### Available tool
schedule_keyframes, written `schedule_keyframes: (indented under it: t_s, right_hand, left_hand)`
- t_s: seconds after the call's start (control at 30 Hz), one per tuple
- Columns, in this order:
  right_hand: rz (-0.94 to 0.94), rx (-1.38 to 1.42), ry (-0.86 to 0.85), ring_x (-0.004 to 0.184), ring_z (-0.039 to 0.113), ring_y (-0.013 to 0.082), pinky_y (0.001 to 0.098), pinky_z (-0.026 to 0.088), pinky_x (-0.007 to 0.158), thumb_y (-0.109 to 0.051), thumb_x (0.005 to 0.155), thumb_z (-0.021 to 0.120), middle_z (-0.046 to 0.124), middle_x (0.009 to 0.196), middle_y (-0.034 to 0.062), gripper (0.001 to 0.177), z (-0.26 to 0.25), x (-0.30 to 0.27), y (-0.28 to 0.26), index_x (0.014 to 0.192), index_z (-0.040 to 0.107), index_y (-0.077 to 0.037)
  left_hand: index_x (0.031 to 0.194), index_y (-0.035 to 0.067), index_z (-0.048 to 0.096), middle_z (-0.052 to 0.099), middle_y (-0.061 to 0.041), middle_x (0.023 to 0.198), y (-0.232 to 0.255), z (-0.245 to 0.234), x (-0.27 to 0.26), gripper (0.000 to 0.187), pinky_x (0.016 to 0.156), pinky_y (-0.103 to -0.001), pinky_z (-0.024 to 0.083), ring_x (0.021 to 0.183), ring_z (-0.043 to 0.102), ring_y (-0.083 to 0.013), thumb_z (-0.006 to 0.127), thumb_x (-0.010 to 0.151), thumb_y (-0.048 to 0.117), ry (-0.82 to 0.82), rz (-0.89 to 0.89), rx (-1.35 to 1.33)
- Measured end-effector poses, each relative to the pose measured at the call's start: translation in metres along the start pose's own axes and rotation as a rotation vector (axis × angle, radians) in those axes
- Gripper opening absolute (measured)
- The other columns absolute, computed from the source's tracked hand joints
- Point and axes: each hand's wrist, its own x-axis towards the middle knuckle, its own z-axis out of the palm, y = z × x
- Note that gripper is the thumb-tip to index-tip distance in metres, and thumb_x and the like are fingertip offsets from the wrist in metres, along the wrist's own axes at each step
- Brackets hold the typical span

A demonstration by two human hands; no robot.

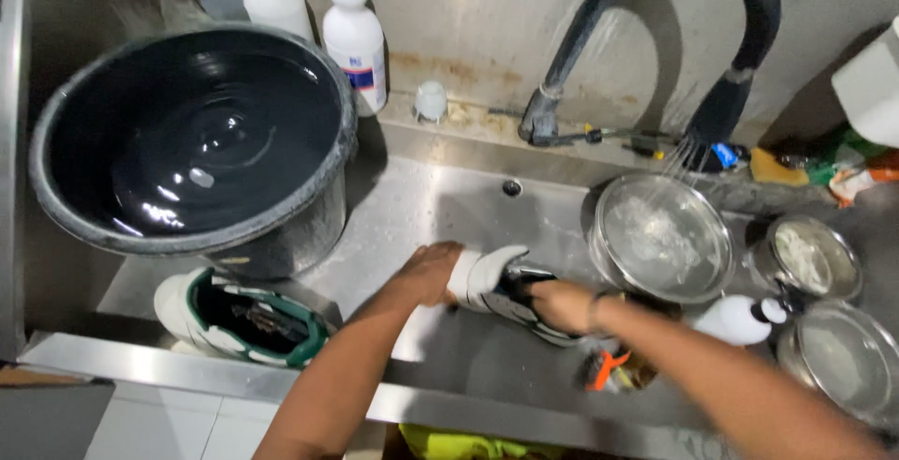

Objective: The person cleans a pair of white and green sneakers in a stainless steel sink, using a sponge, a brush, and a cloth while rinsing them under running water.

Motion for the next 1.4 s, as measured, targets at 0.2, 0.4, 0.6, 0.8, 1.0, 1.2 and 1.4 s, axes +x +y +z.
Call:
schedule_keyframes:
  t_s: [0.2,0.4,0.6,0.8,1.0,1.2,1.4]
  right_hand:
    - [-0.023,-0.170,0.203,0.102,0.074,0.0299,0.0401,0.058,0.092,-0.032,0.101,0.042,0.079,0.102,0.0125,0.038,0.003,-0.025,0.009,0.115,0.075,-0.017]
    - [-0.248,-0.941,0.330,0.101,0.071,0.0199,0.0347,0.056,0.093,-0.025,0.100,0.053,0.078,0.104,0.0008,0.030,0.000,-0.015,0.007,0.118,0.076,-0.027]
    - [0.098,-0.293,0.403,0.105,0.074,0.0118,0.0308,0.060,0.091,-0.040,0.092,0.054,0.077,0.101,-0.0102,0.030,0.033,0.052,0.054,0.114,0.073,-0.045]
    - [0.122,-0.404,0.268,0.092,0.077,0.0219,0.0364,0.061,0.081,-0.027,0.084,0.058,0.079,0.084,0.0015,0.020,-0.003,-0.022,0.090,0.088,0.077,-0.022]
    - [0.119,0.003,0.381,0.096,0.076,0.0348,0.0449,0.061,0.081,-0.030,0.090,0.055,0.078,0.088,0.0164,0.034,-0.001,-0.023,-0.034,0.098,0.080,-0.009]
    - [-0.142,0.144,0.277,0.082,0.076,0.0227,0.0214,0.058,0.078,-0.017,0.103,0.042,0.068,0.078,0.0129,0.037,-0.002,-0.007,0.028,0.111,0.075,-0.003]
    - [-0.034,-0.263,0.258,0.118,0.068,0.0190,0.0298,0.050,0.106,-0.043,0.105,0.040,0.072,0.122,0.0033,0.041,0.028,-0.004,0.046,0.139,0.061,-0.031]
  left_hand:
    - [0.148,0.002,0.050,0.058,-0.016,0.147,0.005,-0.003,0.008,0.069,0.125,-0.050,0.025,0.144,0.046,-0.0323,0.078,0.085,0.015,0.015,-0.009,0.031]
    - [0.159,0.007,0.029,0.040,-0.017,0.161,0.031,-0.045,-0.026,0.089,0.128,-0.055,0.018,0.153,0.030,-0.0339,0.078,0.089,0.032,-0.015,-0.013,-0.003]
    - [0.157,0.009,0.036,0.046,-0.010,0.160,0.057,-0.072,-0.042,0.085,0.131,-0.049,0.009,0.153,0.031,-0.0255,0.079,0.088,0.033,-0.031,-0.055,0.064]
    - [0.157,0.004,0.035,0.042,-0.019,0.160,0.036,-0.059,-0.027,0.090,0.125,-0.060,0.023,0.153,0.031,-0.0361,0.083,0.084,0.027,0.020,0.008,0.007]
    - [0.161,0.007,0.025,0.035,-0.016,0.164,0.042,-0.062,-0.036,0.097,0.127,-0.052,0.017,0.155,0.025,-0.0296,0.081,0.086,0.034,0.001,-0.037,0.057]
    - [0.159,0.005,0.028,0.041,-0.020,0.160,0.022,-0.029,-0.004,0.096,0.128,-0.052,0.016,0.153,0.029,-0.0332,0.083,0.085,0.031,-0.012,-0.007,0.035]
    - [0.163,0.009,0.020,0.030,-0.016,0.166,0.031,-0.047,-0.027,0.101,0.127,-0.052,0.018,0.156,0.022,-0.0305,0.079,0.087,0.038,0.021,-0.037,0.073]
